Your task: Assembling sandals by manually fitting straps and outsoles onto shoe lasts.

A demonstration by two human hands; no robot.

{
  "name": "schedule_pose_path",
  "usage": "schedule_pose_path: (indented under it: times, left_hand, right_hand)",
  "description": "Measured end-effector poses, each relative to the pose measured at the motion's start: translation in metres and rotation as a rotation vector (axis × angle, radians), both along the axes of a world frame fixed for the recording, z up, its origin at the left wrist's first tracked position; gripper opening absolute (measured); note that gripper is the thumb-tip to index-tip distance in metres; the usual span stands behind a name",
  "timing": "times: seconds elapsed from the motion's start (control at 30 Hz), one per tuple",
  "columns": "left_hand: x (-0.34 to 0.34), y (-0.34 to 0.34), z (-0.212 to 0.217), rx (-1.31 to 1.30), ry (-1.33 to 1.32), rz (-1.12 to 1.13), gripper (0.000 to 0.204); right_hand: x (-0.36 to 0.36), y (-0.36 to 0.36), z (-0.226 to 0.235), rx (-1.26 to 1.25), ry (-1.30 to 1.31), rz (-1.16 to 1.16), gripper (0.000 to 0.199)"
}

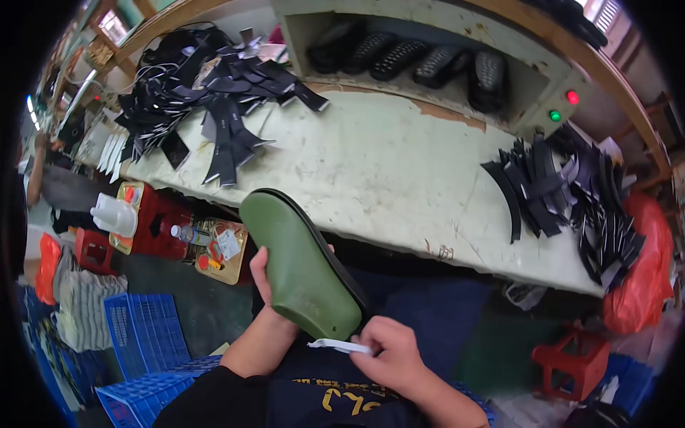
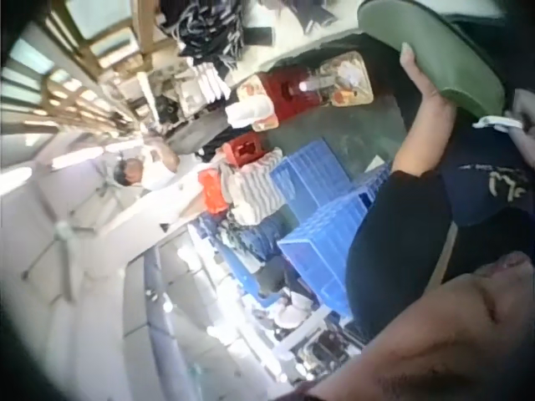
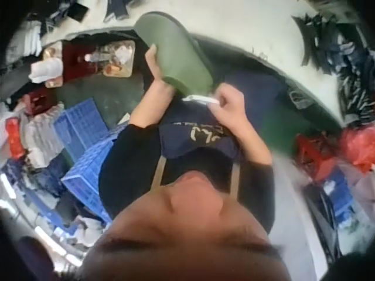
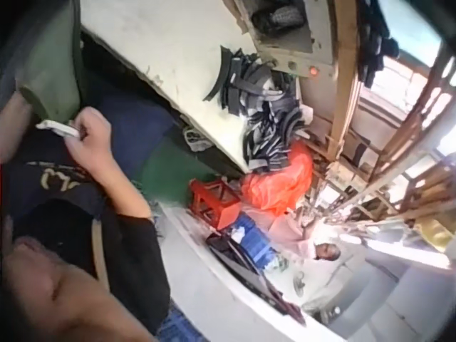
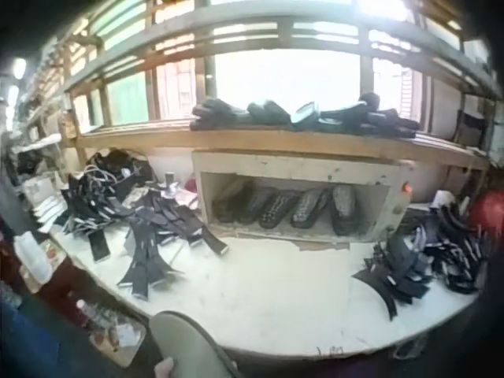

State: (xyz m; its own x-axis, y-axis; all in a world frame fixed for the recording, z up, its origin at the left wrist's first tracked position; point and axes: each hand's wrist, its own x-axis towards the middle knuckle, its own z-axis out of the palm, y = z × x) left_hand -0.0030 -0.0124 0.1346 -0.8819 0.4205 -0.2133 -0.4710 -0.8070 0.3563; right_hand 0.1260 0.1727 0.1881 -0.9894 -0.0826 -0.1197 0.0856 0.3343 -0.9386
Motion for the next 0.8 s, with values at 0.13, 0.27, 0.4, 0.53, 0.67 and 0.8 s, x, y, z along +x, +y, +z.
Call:
schedule_pose_path:
  times: [0.13,0.27,0.4,0.53,0.67,0.8]
  left_hand:
    - [0.004,-0.002,0.004,0.145,0.041,-0.002,0.073]
    - [0.005,-0.005,-0.003,0.112,0.128,0.014,0.075]
    - [0.014,-0.016,-0.007,0.085,0.130,-0.159,0.073]
    - [0.027,-0.021,-0.017,0.274,-0.076,-0.400,0.069]
    - [0.043,-0.005,-0.039,0.669,-0.154,-0.560,0.062]
    - [0.062,0.007,-0.046,0.899,-0.175,-0.558,0.062]
  right_hand:
    - [-0.014,-0.009,-0.010,0.389,0.265,-0.511,0.026]
    - [-0.013,-0.005,-0.018,-0.153,0.075,-0.164,0.019]
    - [-0.001,0.014,-0.036,-0.066,0.160,0.076,0.023]
    - [0.003,0.023,-0.054,-0.044,0.389,0.391,0.024]
    - [0.004,0.013,-0.061,0.009,0.642,0.509,0.016]
    - [-0.004,0.004,-0.068,0.100,1.025,0.368,0.013]
